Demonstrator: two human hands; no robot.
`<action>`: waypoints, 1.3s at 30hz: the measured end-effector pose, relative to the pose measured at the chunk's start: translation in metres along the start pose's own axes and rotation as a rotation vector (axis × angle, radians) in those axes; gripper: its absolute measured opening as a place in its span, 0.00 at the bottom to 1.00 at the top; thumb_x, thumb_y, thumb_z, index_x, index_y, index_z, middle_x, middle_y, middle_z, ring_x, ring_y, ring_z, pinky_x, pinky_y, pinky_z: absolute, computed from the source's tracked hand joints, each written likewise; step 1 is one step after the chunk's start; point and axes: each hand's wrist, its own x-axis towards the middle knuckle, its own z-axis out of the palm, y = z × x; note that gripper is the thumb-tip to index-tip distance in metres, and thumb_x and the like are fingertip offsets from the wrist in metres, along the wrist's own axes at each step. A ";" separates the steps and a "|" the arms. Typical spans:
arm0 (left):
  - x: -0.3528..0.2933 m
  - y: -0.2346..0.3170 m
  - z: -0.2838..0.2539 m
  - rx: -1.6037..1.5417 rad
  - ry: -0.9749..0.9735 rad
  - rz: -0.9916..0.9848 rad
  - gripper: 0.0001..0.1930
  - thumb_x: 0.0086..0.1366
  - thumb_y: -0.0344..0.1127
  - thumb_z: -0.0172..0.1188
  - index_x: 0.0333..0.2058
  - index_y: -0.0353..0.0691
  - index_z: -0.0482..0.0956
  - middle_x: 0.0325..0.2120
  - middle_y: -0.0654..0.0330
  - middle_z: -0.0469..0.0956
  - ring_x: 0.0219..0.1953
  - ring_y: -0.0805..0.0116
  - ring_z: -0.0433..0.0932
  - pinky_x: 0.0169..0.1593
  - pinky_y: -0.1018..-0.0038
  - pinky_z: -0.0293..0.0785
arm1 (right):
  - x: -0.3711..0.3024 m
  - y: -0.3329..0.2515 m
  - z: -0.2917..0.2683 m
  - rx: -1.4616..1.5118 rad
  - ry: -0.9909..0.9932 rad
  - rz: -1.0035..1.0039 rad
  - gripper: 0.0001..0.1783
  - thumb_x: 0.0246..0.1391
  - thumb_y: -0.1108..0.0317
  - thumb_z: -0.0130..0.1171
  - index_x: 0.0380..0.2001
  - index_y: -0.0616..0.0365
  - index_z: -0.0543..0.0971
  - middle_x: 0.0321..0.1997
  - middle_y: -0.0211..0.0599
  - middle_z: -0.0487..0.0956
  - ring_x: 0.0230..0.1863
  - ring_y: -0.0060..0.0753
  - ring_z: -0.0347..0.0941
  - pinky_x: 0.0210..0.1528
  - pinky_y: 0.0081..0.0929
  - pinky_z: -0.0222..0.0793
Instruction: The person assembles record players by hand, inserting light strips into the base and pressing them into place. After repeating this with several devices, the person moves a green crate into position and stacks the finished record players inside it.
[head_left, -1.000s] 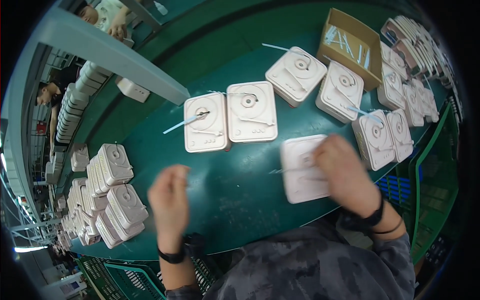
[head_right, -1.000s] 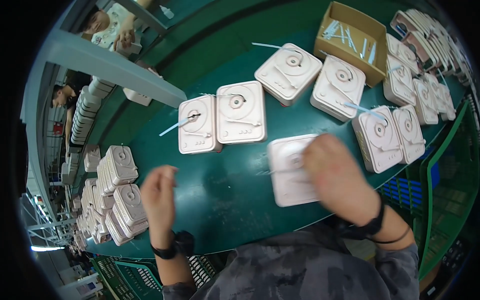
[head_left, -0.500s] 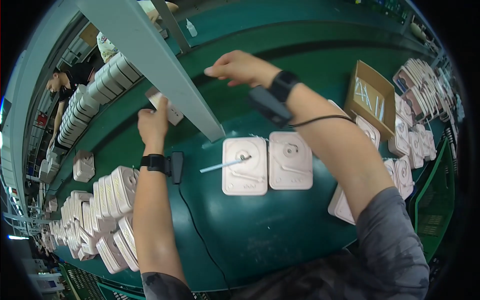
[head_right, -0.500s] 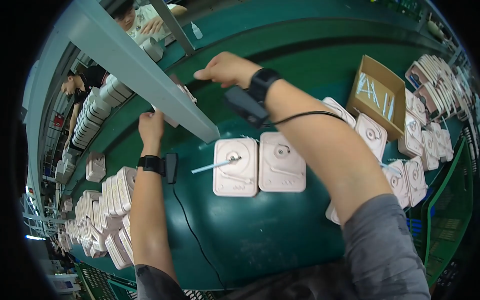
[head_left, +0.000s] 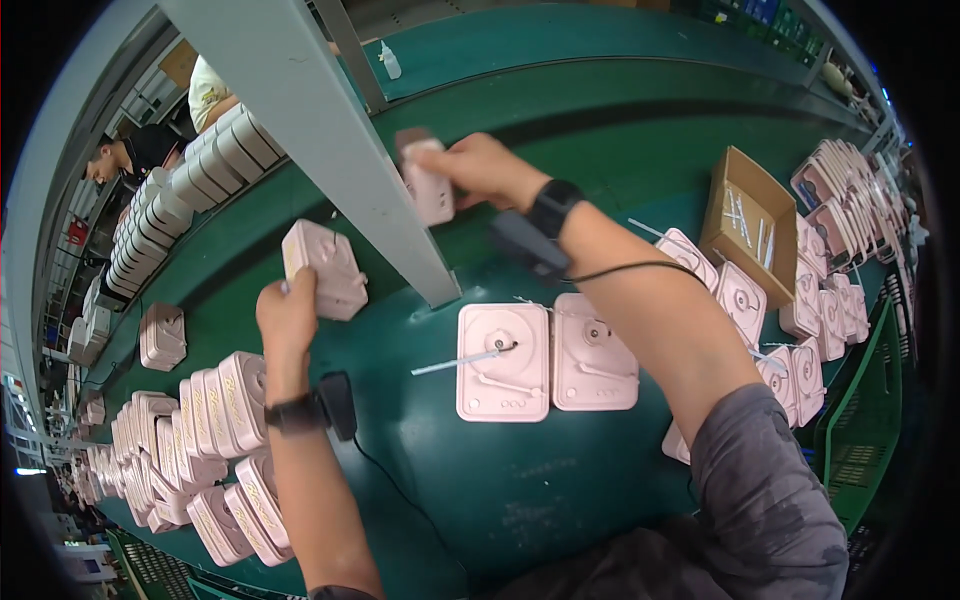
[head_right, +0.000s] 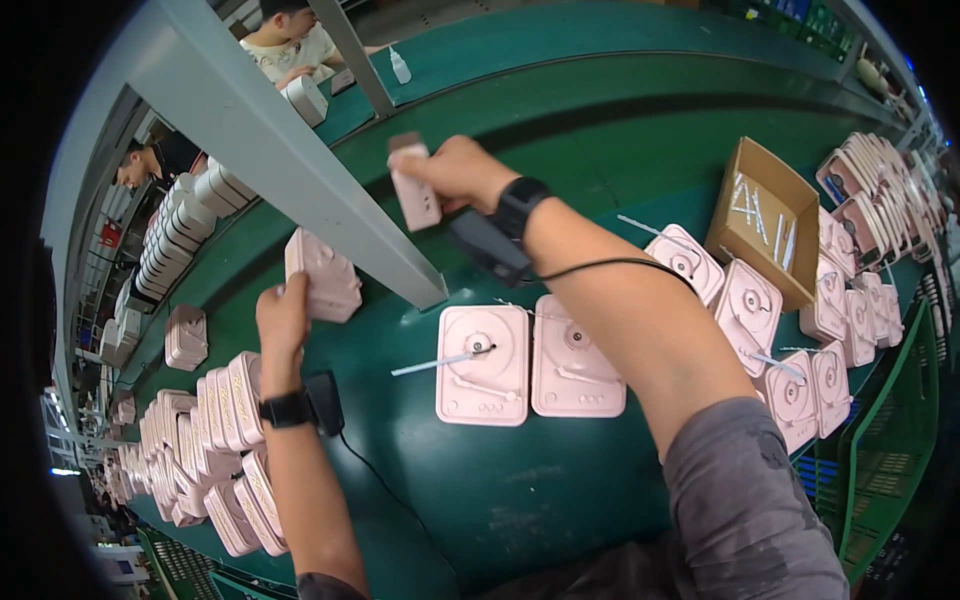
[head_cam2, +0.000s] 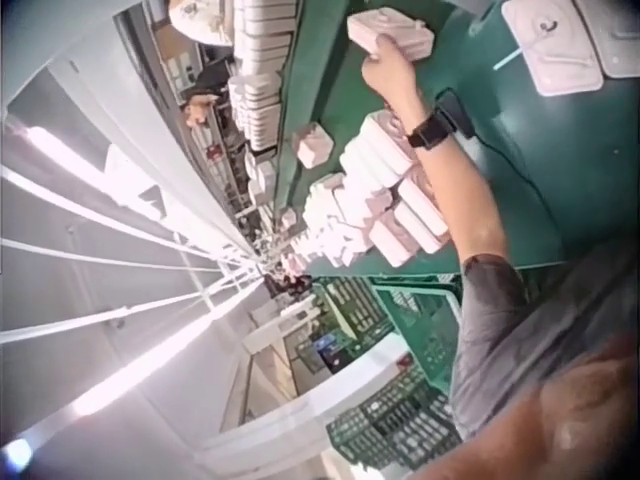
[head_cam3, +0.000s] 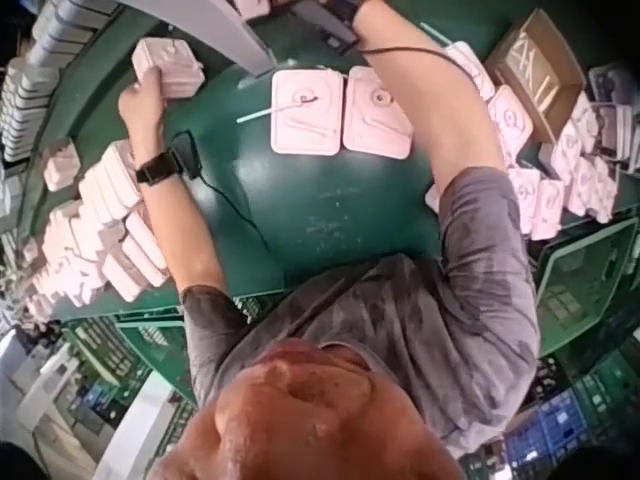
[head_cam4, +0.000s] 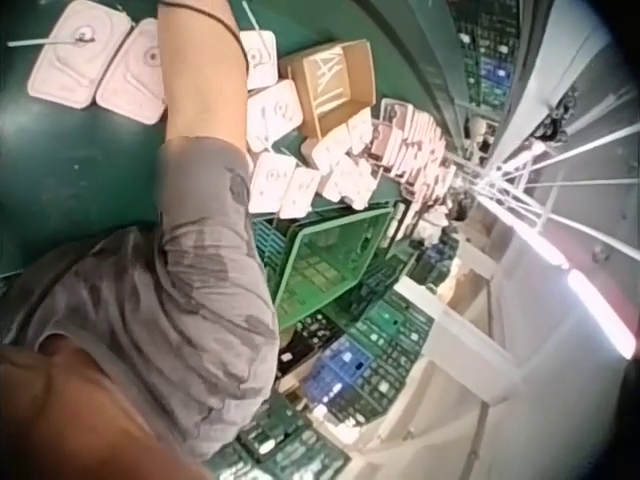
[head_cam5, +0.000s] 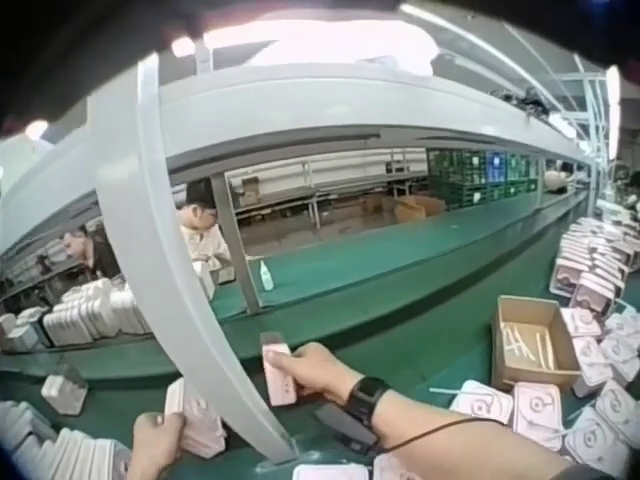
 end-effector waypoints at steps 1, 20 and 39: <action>-0.020 0.002 -0.008 -0.034 -0.056 -0.038 0.23 0.63 0.49 0.59 0.26 0.28 0.79 0.17 0.58 0.75 0.17 0.70 0.71 0.23 0.68 0.67 | -0.019 -0.002 -0.018 0.025 0.027 -0.021 0.36 0.57 0.43 0.66 0.48 0.72 0.80 0.47 0.48 0.83 0.44 0.35 0.81 0.44 0.33 0.78; -0.287 -0.145 -0.086 0.205 0.324 0.190 0.19 0.72 0.44 0.58 0.47 0.32 0.79 0.26 0.60 0.77 0.19 0.79 0.66 0.21 0.80 0.57 | -0.404 0.026 0.035 -0.818 -0.004 -0.592 0.37 0.36 0.42 0.78 0.40 0.61 0.78 0.42 0.43 0.77 0.39 0.49 0.75 0.37 0.34 0.73; -0.359 0.018 -0.002 -0.938 -0.788 -0.387 0.50 0.65 0.80 0.24 0.60 0.36 0.63 0.36 0.57 0.77 0.23 0.78 0.65 0.23 0.82 0.54 | -0.389 0.045 0.072 -0.333 -0.123 -0.562 0.14 0.48 0.73 0.70 0.39 0.62 0.79 0.40 0.38 0.77 0.39 0.39 0.76 0.40 0.34 0.74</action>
